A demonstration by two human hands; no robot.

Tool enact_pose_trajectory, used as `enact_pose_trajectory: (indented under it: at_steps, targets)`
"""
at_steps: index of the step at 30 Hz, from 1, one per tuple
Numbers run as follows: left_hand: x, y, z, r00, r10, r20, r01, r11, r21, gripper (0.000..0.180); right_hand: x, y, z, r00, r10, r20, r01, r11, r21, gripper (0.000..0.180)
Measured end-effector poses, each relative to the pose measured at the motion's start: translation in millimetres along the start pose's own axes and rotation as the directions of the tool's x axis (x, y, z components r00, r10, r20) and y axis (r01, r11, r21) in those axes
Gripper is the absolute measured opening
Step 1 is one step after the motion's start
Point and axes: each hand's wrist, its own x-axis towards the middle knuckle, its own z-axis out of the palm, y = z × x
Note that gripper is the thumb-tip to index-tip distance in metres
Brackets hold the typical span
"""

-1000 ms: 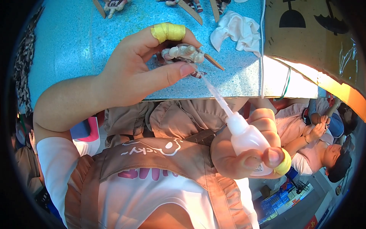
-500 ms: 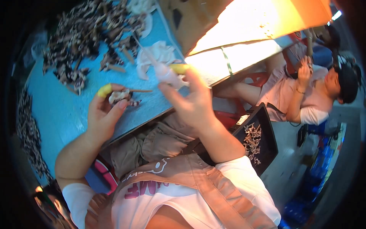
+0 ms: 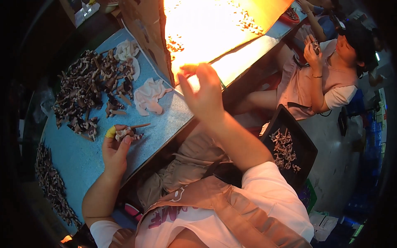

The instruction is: The person assembles toy figurines by applying glue to pieces using a squeeze bottle and pressing the components together by hand.

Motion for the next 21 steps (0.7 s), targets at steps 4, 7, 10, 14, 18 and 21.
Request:
enact_pose_trajectory:
  at_steps: [4, 7, 10, 14, 18, 21]
  targets:
    - [3.4, -4.1, -1.7, 0.999, 0.017, 0.046, -0.018, 1.000, 0.023, 0.029, 38.3, 71.1, 13.7, 0.973, 0.046, 0.226, 0.048, 0.917, -0.396, 0.020]
    - [-0.3, -8.0, -7.6, 1.000, 0.011, 0.003, -0.011, 1.000, 0.028, 0.028, 55.4, 84.7, 47.3, 0.891, 0.291, 0.348, -0.067, 0.843, -0.533, 0.029]
    - [-2.6, -3.1, -11.6, 1.000, -0.001, -0.017, 0.003, 0.996, 0.087, 0.028, 72.0, 80.8, 53.4, 0.850, 0.360, 0.384, -0.073, 0.803, -0.592, 0.026]
    - [-0.5, -2.4, -4.4, 1.000, -0.009, 0.014, 0.009, 0.999, 0.036, 0.027, 64.2, 69.0, 31.1, 0.928, 0.223, 0.300, -0.086, 0.909, -0.408, 0.019]
    - [0.1, -2.5, -6.4, 1.000, 0.000, 0.013, -0.001, 0.997, 0.080, 0.028, 46.7, 58.5, 9.5, 0.966, 0.213, 0.148, -0.198, 0.974, -0.108, 0.013]
    - [-4.4, -2.6, -11.5, 1.000, -0.005, 0.005, 0.005, 0.995, 0.098, 0.028, 31.9, 31.9, -6.9, 0.910, 0.359, 0.208, -0.384, 0.919, 0.094, 0.013]
